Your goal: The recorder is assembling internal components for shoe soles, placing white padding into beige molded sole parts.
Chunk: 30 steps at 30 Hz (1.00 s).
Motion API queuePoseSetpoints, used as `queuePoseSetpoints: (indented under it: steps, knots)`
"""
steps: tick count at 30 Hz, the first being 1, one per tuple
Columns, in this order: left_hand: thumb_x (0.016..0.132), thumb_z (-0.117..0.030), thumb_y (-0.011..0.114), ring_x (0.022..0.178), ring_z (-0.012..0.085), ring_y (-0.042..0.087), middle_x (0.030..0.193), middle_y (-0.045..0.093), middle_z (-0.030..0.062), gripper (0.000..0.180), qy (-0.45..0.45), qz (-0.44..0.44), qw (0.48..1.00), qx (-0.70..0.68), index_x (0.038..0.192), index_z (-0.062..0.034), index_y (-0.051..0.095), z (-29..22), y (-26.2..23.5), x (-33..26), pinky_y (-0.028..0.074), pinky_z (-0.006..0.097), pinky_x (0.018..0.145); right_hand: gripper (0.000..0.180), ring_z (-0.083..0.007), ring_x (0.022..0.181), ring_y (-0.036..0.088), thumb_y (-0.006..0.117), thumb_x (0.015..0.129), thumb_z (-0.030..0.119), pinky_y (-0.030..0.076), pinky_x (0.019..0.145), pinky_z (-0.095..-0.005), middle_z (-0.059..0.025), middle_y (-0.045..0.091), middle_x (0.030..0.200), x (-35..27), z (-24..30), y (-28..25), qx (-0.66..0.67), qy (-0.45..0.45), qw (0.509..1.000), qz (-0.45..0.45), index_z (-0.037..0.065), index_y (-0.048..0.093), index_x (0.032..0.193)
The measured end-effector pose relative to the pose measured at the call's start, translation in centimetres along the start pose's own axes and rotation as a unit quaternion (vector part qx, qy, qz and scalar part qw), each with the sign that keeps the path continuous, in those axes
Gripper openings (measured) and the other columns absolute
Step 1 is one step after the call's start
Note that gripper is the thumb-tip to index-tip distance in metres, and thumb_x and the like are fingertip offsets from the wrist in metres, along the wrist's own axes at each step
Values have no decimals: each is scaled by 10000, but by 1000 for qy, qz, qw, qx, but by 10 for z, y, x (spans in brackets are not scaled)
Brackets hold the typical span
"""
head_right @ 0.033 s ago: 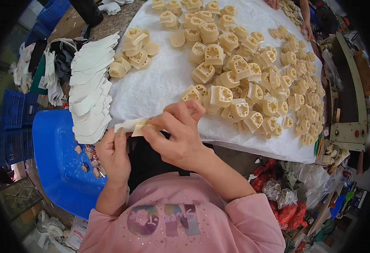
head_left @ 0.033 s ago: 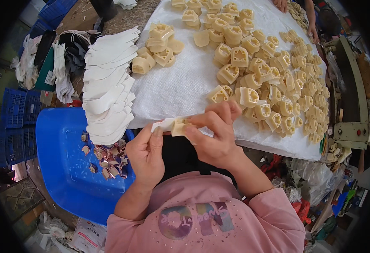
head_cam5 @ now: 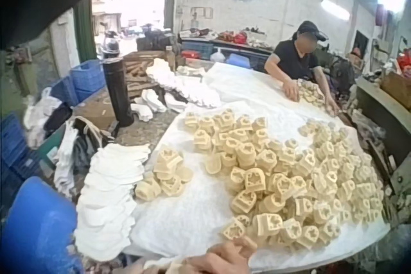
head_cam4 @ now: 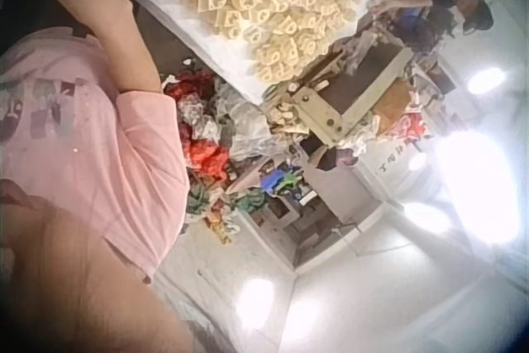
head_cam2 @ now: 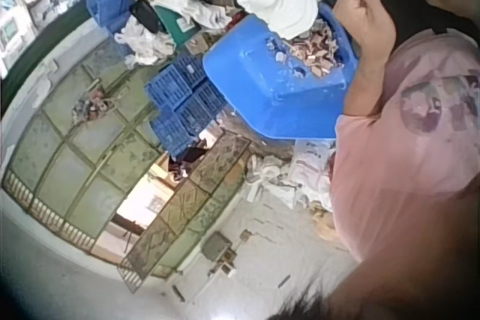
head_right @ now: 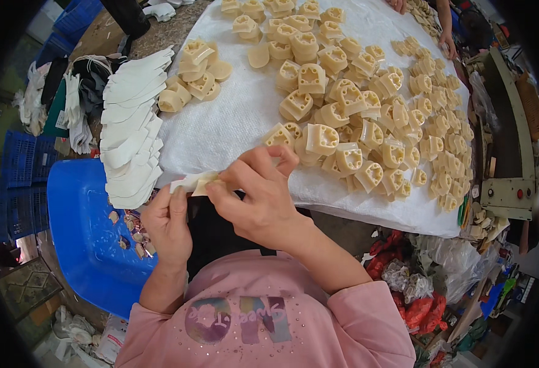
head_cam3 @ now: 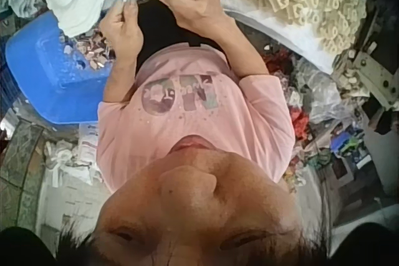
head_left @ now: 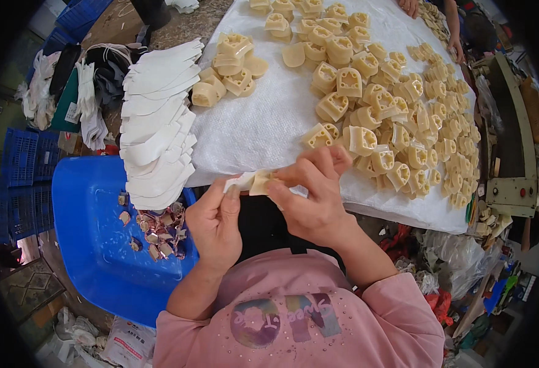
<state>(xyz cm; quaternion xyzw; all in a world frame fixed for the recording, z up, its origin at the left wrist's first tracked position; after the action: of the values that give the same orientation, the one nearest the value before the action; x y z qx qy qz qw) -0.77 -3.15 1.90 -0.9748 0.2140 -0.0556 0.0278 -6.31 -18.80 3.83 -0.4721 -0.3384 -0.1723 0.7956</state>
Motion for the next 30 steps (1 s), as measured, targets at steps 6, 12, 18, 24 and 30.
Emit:
queuePoseSetpoints:
  steps: [6,12,18,24,30]
  knots:
    - [922,-71,497,653,122,494,781,594,92,184,24,17,997,70,1001,53,608,4,7,-5,396,245,583,264,-237,744,434,648,596,16,255,724,-419,-31,428,764,0,2,-3,-9,60,987,151,127,558,818]
    - [875,-7,525,723,284,569,844,597,172,176,197,25,964,175,1011,77,599,7,13,-1,461,334,646,312,-251,774,412,630,547,1,255,724,-420,-59,370,784,-4,5,1,-23,26,986,160,109,531,823]
    - [884,-28,531,794,230,569,940,593,164,204,176,34,970,164,1055,56,603,2,12,-5,460,301,683,247,-231,773,440,635,609,28,257,744,-417,-31,436,771,-17,-11,12,49,86,993,68,123,572,828]
    - [852,-53,625,762,143,523,975,573,83,169,113,50,990,-67,1012,-3,644,23,9,6,435,229,662,305,-216,788,456,646,659,-18,260,772,-390,-32,455,797,-19,-11,9,169,108,979,27,126,606,926]
    - [842,-103,646,671,196,483,742,550,67,112,223,71,971,53,858,4,614,16,16,11,396,264,587,269,-237,782,451,637,674,-26,284,758,-350,-50,446,791,-26,-13,9,304,136,942,36,94,587,909]
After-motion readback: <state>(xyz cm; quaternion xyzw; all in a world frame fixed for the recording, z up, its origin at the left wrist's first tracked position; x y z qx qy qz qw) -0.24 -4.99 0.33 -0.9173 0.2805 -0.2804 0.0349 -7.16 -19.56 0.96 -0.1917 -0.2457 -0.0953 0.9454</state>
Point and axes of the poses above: each hand's wrist, its own x-axis towards the middle knuckle, its own y-axis out of the palm, z = x × y, the point moved 1 cm from there along x, towards the middle knuckle
